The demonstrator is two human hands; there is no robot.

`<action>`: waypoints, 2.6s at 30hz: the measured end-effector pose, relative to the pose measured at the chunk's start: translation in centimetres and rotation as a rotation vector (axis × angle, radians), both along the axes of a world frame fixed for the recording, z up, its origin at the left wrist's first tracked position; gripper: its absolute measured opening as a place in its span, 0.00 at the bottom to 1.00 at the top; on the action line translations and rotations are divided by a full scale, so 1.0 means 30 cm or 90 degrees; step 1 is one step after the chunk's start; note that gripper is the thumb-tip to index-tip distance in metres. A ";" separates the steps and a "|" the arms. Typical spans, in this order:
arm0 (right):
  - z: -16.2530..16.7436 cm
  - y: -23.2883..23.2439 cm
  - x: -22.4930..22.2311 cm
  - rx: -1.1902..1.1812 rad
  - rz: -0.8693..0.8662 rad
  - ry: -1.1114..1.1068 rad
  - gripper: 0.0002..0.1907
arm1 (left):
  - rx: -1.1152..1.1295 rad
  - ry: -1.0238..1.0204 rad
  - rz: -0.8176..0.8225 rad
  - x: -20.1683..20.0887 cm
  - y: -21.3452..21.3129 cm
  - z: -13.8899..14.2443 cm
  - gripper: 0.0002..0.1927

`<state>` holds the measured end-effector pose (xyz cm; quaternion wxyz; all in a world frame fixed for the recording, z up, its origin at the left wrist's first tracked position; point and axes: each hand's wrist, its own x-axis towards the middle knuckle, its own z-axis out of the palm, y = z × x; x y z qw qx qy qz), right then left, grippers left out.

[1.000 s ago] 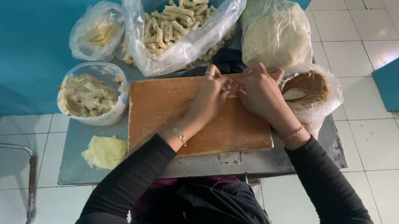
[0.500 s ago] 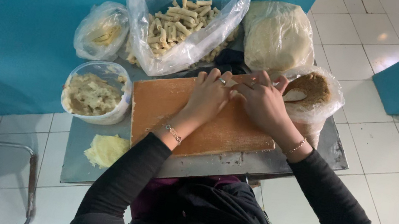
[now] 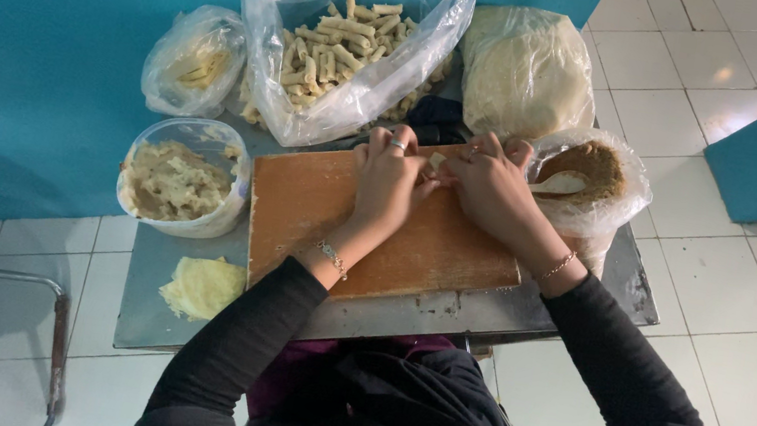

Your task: The person spoons filling from a container onto triangular pastry wrappers arranged on a wooden board, then folds the wrappers over the filling. They then separate a stack of fresh wrappers and lay them out on the board to continue filling.

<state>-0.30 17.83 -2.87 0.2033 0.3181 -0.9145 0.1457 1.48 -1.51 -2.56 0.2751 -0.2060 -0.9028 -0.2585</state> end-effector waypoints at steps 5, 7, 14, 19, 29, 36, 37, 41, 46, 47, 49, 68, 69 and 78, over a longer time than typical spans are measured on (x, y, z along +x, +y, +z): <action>0.026 0.013 -0.058 -0.012 0.032 -0.124 0.09 | -0.037 -0.047 -0.001 -0.015 0.017 0.024 0.11; 0.041 0.017 -0.058 -0.022 -0.013 -0.120 0.07 | -0.050 -0.094 0.003 -0.030 0.025 0.038 0.09; 0.041 0.004 0.015 -0.069 -0.032 -0.017 0.07 | -0.102 -0.206 0.019 -0.087 0.027 0.069 0.01; 0.029 -0.019 0.025 -0.043 -0.031 0.025 0.08 | -0.122 -0.169 0.050 -0.093 0.037 0.073 0.02; -0.010 -0.018 0.029 -0.004 -0.065 0.028 0.10 | -0.133 -0.027 0.068 -0.003 0.033 0.042 0.04; -0.012 0.009 0.009 -0.028 -0.021 0.059 0.12 | -0.271 0.054 0.031 -0.015 0.026 -0.005 0.05; -0.008 0.014 0.015 -0.022 -0.031 0.061 0.13 | -0.253 0.031 0.018 -0.017 0.022 -0.008 0.05; 0.002 0.003 0.022 -0.040 -0.035 0.004 0.10 | -0.218 -0.012 -0.008 -0.027 0.021 -0.001 0.05; 0.004 -0.015 -0.003 -0.033 -0.034 -0.017 0.10 | -0.204 0.053 0.001 -0.018 0.006 0.009 0.06; 0.003 -0.015 -0.004 -0.010 -0.052 -0.014 0.10 | -0.218 0.054 0.017 -0.012 0.005 0.010 0.05; 0.004 -0.018 -0.004 -0.039 -0.037 -0.022 0.10 | -0.225 0.069 0.025 -0.011 0.010 0.012 0.05; -0.042 -0.070 0.003 0.103 -0.097 0.086 0.19 | -0.287 0.026 0.075 -0.029 0.037 0.013 0.05; -0.036 -0.073 0.003 0.115 -0.101 0.126 0.20 | -0.288 0.012 0.086 -0.028 0.038 0.013 0.04; 0.004 -0.062 0.014 0.109 -0.071 0.114 0.17 | -0.267 0.046 0.065 -0.058 0.003 0.037 0.10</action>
